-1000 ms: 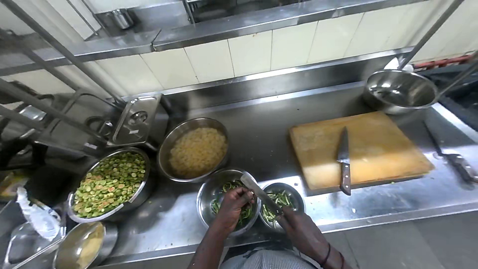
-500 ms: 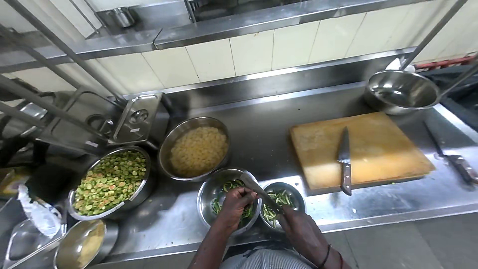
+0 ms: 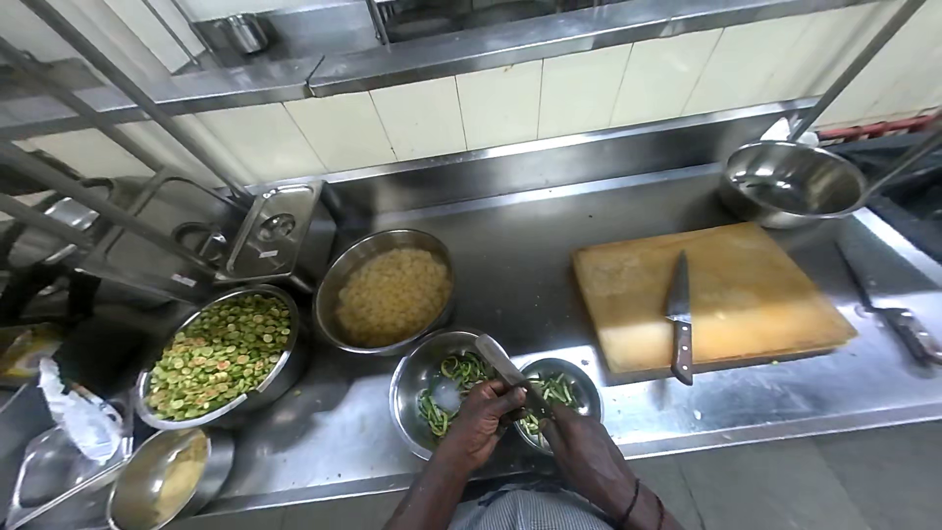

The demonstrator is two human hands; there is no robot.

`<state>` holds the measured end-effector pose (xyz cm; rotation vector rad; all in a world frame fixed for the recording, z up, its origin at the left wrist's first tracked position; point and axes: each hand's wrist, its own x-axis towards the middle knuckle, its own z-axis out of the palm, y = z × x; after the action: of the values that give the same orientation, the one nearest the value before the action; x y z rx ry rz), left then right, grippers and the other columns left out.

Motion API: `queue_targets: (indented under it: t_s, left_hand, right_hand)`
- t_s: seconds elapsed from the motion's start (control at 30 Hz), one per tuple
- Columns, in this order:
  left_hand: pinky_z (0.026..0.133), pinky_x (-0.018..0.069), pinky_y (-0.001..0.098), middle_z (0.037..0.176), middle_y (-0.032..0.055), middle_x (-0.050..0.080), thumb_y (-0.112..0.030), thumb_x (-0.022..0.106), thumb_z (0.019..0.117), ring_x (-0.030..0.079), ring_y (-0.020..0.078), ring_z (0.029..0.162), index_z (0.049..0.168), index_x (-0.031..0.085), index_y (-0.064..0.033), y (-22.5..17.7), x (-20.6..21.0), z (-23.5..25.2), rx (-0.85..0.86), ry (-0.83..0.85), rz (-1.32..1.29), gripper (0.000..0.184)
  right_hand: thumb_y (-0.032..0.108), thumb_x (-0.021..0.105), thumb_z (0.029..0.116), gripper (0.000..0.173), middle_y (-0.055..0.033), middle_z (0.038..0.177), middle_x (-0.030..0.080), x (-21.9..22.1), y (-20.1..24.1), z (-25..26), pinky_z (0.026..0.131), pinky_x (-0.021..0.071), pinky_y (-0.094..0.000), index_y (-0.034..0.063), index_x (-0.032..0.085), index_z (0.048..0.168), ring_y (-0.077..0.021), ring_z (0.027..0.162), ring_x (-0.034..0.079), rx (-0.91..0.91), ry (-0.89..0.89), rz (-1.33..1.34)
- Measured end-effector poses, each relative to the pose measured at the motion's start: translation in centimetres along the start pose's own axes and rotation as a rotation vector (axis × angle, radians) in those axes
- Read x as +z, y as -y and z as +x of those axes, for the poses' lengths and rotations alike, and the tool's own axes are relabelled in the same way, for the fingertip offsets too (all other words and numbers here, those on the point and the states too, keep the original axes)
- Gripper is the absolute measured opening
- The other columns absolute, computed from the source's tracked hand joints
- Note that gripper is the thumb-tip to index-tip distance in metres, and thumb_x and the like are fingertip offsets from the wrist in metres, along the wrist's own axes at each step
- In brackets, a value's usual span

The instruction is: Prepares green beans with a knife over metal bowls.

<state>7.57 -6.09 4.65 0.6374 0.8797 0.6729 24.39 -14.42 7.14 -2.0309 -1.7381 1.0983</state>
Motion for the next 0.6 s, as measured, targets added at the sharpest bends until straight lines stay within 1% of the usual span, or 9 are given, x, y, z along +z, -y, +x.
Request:
queue_targets:
  t_s: [0.03, 0.07, 0.13, 0.17, 0.23, 0.3, 0.37, 0.53, 0.6]
  left_hand:
    - [0.083, 0.0598, 0.0366, 0.099, 0.0158, 0.071, -0.003, 0.061, 0.0992, 0.070, 0.0211, 0.084, 0.109, 0.066, 0.0039, 0.3, 0.0, 0.0, 0.001, 0.003, -0.050, 0.013]
    - [0.086, 0.0597, 0.0407, 0.101, 0.0174, 0.071, -0.003, 0.058, 0.1012, 0.070, 0.0243, 0.087, 0.111, 0.064, 0.0045, 0.7, 0.0, 0.0, 0.011, -0.005, -0.101, 0.014]
    - [0.088, 0.0601, 0.0465, 0.097, 0.0188, 0.070, -0.003, 0.054, 0.1031, 0.072, 0.0291, 0.089, 0.106, 0.064, 0.0052, 1.3, 0.3, -0.2, 0.036, -0.047, -0.165, 0.013]
    - [0.086, 0.0606, 0.0466, 0.095, 0.0189, 0.071, -0.003, 0.054, 0.1035, 0.072, 0.0294, 0.087, 0.104, 0.064, 0.0055, 1.5, 0.6, -0.3, 0.043, -0.077, -0.171, 0.013]
    - [0.083, 0.0617, 0.0434, 0.092, 0.0183, 0.071, -0.002, 0.055, 0.1030, 0.072, 0.0275, 0.083, 0.100, 0.064, 0.0057, 1.5, 1.0, -0.5, 0.054, -0.114, -0.136, 0.012]
    - [0.080, 0.0624, 0.0402, 0.091, 0.0188, 0.072, -0.002, 0.058, 0.1019, 0.073, 0.0261, 0.080, 0.099, 0.066, 0.0070, 1.1, 0.8, -0.6, 0.045, -0.117, -0.065, 0.012]
    - [0.080, 0.0628, 0.0384, 0.092, 0.0194, 0.073, -0.003, 0.059, 0.1017, 0.074, 0.0260, 0.081, 0.099, 0.066, 0.0071, 0.8, 0.5, -0.8, 0.016, -0.099, -0.005, 0.012]
    - [0.080, 0.0632, 0.0403, 0.091, 0.0194, 0.073, -0.002, 0.060, 0.1006, 0.075, 0.0275, 0.082, 0.098, 0.065, 0.0068, 0.3, 0.0, -1.0, -0.049, -0.057, 0.050, 0.010]
    - [0.081, 0.0631, 0.0408, 0.089, 0.0170, 0.073, -0.001, 0.061, 0.0997, 0.074, 0.0260, 0.081, 0.095, 0.065, 0.0057, 0.5, 0.2, -1.0, -0.065, -0.032, 0.085, 0.009]
  right_hand:
    - [0.035, 0.042, 0.1084, 0.039, -0.0148, 0.085, 0.067, 0.1, 0.0, 0.0, 0.079, 0.0543, -0.0504, 0.0035, 0.063, 0.118, -0.0325, 0.083, 0.068, 0.009, -0.032, 0.026]
    - [0.035, 0.042, 0.1086, 0.039, -0.0138, 0.083, 0.066, 0.1, -0.1, -0.1, 0.077, 0.0545, -0.0495, 0.0035, 0.064, 0.117, -0.0313, 0.080, 0.068, 0.017, -0.062, 0.049]
    - [0.036, 0.042, 0.1087, 0.039, -0.0125, 0.079, 0.064, 0.1, -0.1, -0.2, 0.075, 0.0543, -0.0487, 0.0036, 0.063, 0.116, -0.0301, 0.077, 0.067, 0.027, -0.091, 0.064]
    - [0.036, 0.042, 0.1089, 0.039, -0.0125, 0.080, 0.064, 0.1, -0.1, -0.2, 0.075, 0.0542, -0.0487, 0.0037, 0.063, 0.115, -0.0302, 0.077, 0.067, 0.032, -0.087, 0.061]
    - [0.036, 0.042, 0.1092, 0.039, -0.0139, 0.083, 0.065, -0.1, 0.1, -0.3, 0.078, 0.0542, -0.0496, 0.0041, 0.062, 0.117, -0.0316, 0.081, 0.068, 0.054, -0.048, 0.032]
    - [0.036, 0.040, 0.1094, 0.039, -0.0147, 0.087, 0.066, -0.5, 0.3, -0.3, 0.080, 0.0544, -0.0505, 0.0051, 0.061, 0.120, -0.0326, 0.086, 0.069, 0.072, 0.004, -0.012]
    - [0.036, 0.040, 0.1093, 0.039, -0.0154, 0.089, 0.067, -0.8, 0.3, -0.4, 0.082, 0.0542, -0.0514, 0.0054, 0.061, 0.121, -0.0336, 0.088, 0.069, 0.069, 0.037, -0.034]
    - [0.034, 0.040, 0.1094, 0.038, -0.0167, 0.094, 0.068, -1.0, 0.7, -0.4, 0.084, 0.0538, -0.0518, 0.0052, 0.061, 0.122, -0.0343, 0.093, 0.069, 0.056, 0.084, -0.074]
    - [0.032, 0.040, 0.1095, 0.039, -0.0185, 0.099, 0.069, -0.7, 0.9, -0.4, 0.088, 0.0536, -0.0528, 0.0044, 0.061, 0.125, -0.0358, 0.097, 0.069, 0.035, 0.097, -0.079]
